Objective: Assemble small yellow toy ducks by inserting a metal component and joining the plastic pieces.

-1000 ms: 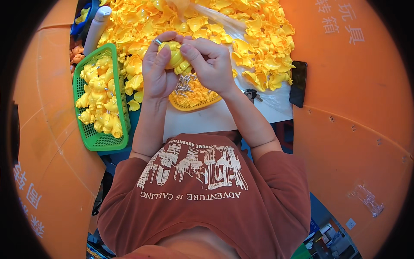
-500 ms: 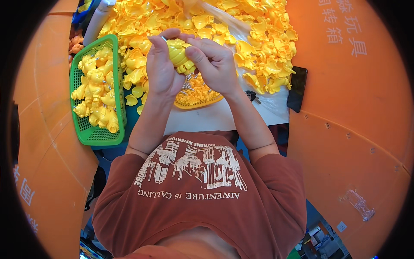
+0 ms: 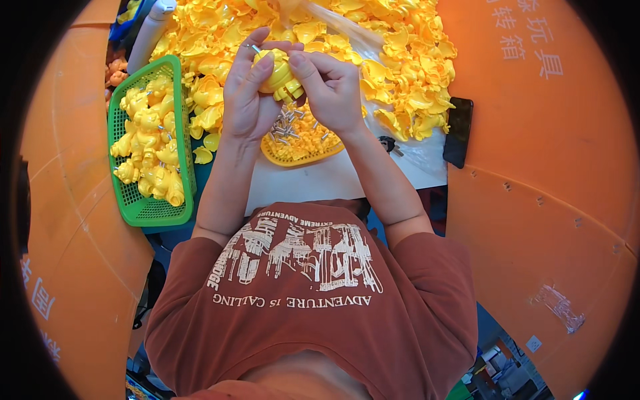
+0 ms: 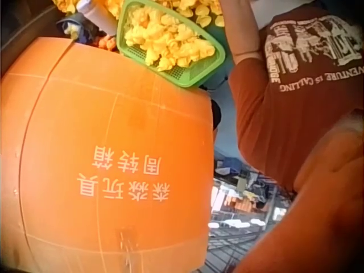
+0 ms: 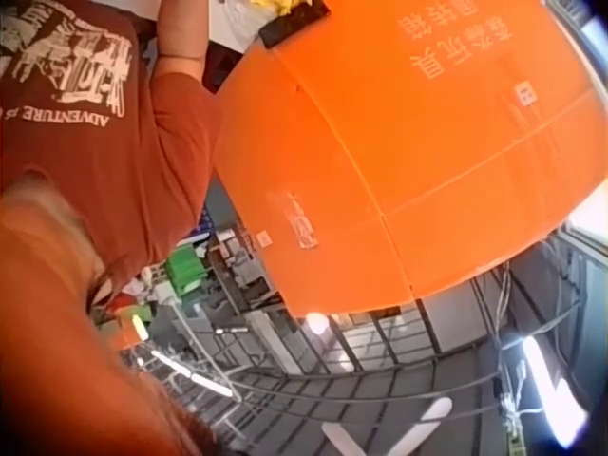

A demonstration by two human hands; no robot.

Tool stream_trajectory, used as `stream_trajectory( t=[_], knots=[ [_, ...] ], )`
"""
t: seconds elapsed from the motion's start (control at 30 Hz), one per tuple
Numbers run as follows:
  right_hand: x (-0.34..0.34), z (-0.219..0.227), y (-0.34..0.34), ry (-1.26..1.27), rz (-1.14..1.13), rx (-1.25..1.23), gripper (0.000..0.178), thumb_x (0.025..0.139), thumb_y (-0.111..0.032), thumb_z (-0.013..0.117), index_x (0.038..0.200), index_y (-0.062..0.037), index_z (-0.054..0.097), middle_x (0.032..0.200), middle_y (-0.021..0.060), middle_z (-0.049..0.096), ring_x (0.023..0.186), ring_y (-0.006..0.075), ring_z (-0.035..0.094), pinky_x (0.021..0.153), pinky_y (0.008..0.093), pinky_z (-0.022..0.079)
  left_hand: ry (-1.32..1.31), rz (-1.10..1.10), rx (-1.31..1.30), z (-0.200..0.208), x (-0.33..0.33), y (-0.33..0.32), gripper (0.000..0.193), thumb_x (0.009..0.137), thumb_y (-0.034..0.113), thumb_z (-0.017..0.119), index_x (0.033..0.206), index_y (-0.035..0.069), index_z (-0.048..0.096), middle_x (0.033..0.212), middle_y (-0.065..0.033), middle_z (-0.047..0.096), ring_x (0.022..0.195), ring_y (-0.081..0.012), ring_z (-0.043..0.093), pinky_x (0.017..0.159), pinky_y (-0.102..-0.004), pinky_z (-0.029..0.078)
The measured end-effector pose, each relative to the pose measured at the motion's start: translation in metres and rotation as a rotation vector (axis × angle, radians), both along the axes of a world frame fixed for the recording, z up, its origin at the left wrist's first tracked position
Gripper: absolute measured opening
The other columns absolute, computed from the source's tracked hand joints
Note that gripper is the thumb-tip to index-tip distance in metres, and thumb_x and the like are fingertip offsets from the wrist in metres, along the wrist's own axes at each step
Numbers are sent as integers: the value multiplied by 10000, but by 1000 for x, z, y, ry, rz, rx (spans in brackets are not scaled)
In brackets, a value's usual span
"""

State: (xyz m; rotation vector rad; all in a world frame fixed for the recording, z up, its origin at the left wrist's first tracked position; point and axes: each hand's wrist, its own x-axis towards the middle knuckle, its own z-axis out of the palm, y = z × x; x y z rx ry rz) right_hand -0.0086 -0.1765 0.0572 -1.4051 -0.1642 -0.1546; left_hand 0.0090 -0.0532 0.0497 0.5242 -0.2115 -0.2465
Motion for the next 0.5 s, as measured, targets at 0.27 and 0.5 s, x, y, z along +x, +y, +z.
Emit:
stream_trajectory(
  t=[0.27, 0.5],
  knots=[
    [3, -8, -7, 80, 118, 122, 278, 928, -178, 502, 1025, 55, 619, 773, 55, 611, 599, 78, 532, 470, 207, 416, 115, 38, -48, 6, -5, -5, 331, 904, 74, 503, 1207, 51, 372, 1034, -136, 538, 945, -188, 560, 802, -307, 496],
    [4, -12, -7, -44, 133, -47, 288, 934, -171, 492, 1072, 57, 599, 864, 53, 618, 727, 84, 536, 618, 200, 421, 186, 192, 20, 10, -4, -10, 293, 899, 95, 525, 1153, 52, 387, 994, -114, 546, 895, -173, 570, 773, -291, 494]
  ],
)
